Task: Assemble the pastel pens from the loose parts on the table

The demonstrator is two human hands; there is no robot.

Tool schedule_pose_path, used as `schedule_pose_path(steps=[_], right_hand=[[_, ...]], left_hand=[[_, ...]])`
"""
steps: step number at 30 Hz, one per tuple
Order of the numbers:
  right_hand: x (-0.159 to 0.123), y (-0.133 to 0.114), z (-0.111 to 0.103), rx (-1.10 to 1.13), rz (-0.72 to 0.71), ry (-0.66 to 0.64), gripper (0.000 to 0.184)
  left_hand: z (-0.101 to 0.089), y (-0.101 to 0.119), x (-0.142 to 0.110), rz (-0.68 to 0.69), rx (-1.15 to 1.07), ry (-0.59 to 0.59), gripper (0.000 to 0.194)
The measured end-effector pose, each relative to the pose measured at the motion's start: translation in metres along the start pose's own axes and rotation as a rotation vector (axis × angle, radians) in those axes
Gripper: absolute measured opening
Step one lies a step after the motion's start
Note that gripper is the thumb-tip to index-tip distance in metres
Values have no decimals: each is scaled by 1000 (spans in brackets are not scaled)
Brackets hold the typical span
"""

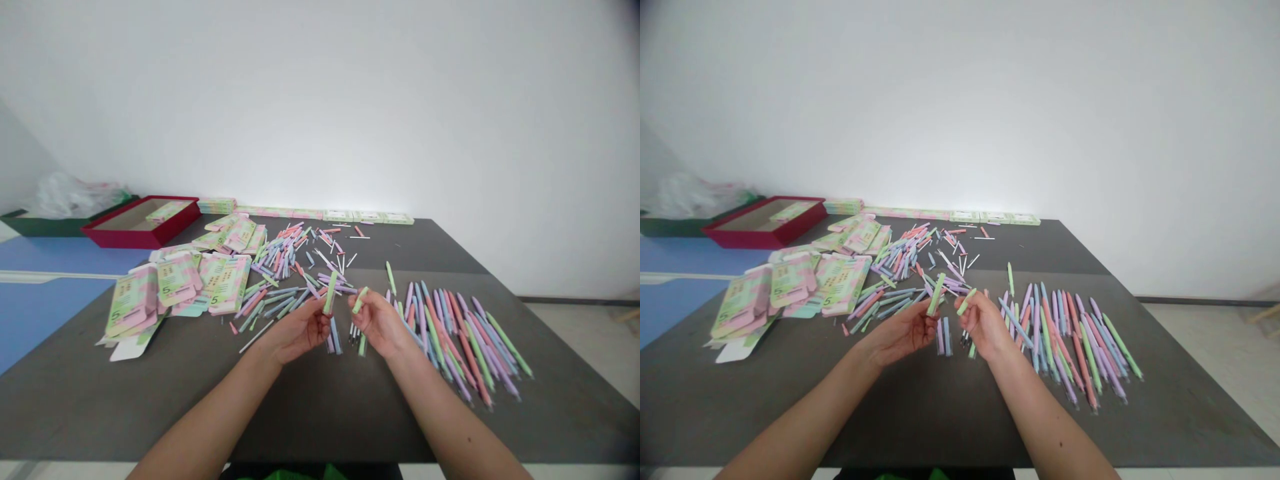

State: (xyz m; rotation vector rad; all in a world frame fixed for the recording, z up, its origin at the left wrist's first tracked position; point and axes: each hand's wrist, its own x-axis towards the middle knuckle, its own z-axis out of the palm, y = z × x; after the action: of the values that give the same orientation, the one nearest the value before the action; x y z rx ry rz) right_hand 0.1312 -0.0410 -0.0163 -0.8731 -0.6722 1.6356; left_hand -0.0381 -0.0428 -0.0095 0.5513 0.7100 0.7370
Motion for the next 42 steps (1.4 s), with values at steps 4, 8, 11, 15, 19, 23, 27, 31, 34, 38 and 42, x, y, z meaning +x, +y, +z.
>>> schedule_pose_path(steps=[4,8,11,15,19,23,27,31,34,38,42], right_hand=[[-4,12,-1,-34,0,-100,7],[-6,19,-2,-66,-43,-65,16],[-7,20,-2,-108,-70,-55,21],[-7,21,-4,-293,-94,-25,25],[-7,23,-6,-493,-170,8,24],[-9,23,-4,-609,-237,-23,24],[-8,17,-7,-550,-305,51,31],[1,8,-22,-436,-418,259,34],[6,1,-36,-467,-433,346,38],[9,-4,-48,-723,-377,390,46],[9,-3,-49,-825,-358,405,44]], left_hand=[[2,-5,1,-71,-43,-4,15],[3,-13,2,-57,-9,-4,16],[2,-19,3,24,140,14,19],[1,-24,5,110,399,65,24],[2,-27,6,253,665,92,29],[1,-26,8,366,873,103,31],[-7,-18,10,435,984,238,33],[-20,-7,13,478,1030,436,38],[-26,-6,16,458,1118,454,45],[-27,-9,16,419,1356,494,45],[-24,-12,10,355,1484,497,47]])
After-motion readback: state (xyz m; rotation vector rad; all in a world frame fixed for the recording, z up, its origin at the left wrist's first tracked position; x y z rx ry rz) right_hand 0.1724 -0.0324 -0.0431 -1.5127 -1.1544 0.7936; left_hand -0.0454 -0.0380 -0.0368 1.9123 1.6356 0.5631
